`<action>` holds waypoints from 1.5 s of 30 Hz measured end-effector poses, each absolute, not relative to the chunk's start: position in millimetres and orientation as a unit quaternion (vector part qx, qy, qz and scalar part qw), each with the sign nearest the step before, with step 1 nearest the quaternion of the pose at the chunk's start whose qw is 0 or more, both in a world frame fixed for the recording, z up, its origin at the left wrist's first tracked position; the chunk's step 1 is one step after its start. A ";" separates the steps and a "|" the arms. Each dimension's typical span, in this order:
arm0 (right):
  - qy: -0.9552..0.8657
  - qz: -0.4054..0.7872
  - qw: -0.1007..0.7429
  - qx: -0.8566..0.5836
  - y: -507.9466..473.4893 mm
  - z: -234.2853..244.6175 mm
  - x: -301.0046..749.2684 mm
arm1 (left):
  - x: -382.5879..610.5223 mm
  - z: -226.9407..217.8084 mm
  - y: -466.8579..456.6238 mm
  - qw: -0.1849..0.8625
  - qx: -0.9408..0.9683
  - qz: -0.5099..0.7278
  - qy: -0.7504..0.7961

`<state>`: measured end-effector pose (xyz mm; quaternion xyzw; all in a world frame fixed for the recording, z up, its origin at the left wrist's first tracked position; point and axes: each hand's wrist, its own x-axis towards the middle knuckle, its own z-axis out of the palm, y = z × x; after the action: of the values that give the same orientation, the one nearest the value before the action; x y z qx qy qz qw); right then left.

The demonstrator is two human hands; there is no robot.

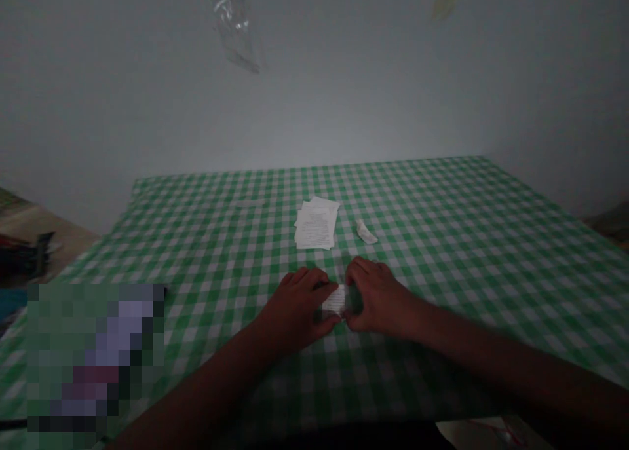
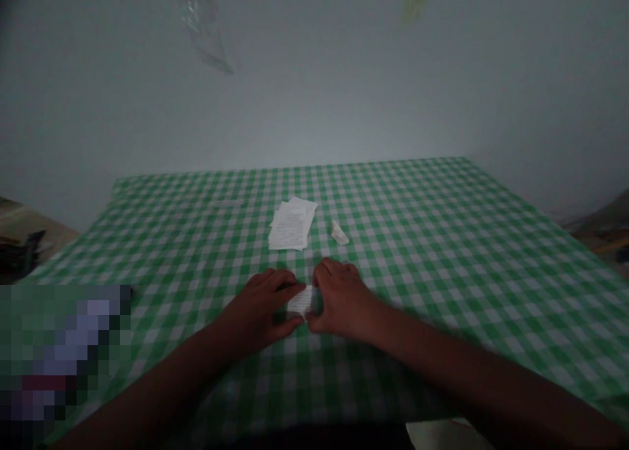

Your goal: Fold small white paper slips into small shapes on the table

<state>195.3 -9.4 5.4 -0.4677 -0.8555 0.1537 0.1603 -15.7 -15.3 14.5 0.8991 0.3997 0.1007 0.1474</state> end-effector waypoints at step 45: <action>-0.856 0.167 0.142 -0.469 0.7 8.5 201.6 | -12.7 12.9 -17.7 0.131 0.898 0.103 0.407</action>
<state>201.6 0.7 8.5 -0.4690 -0.8555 0.1675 0.1416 -12.7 -17.7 12.9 0.8984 0.4066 0.1027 0.1305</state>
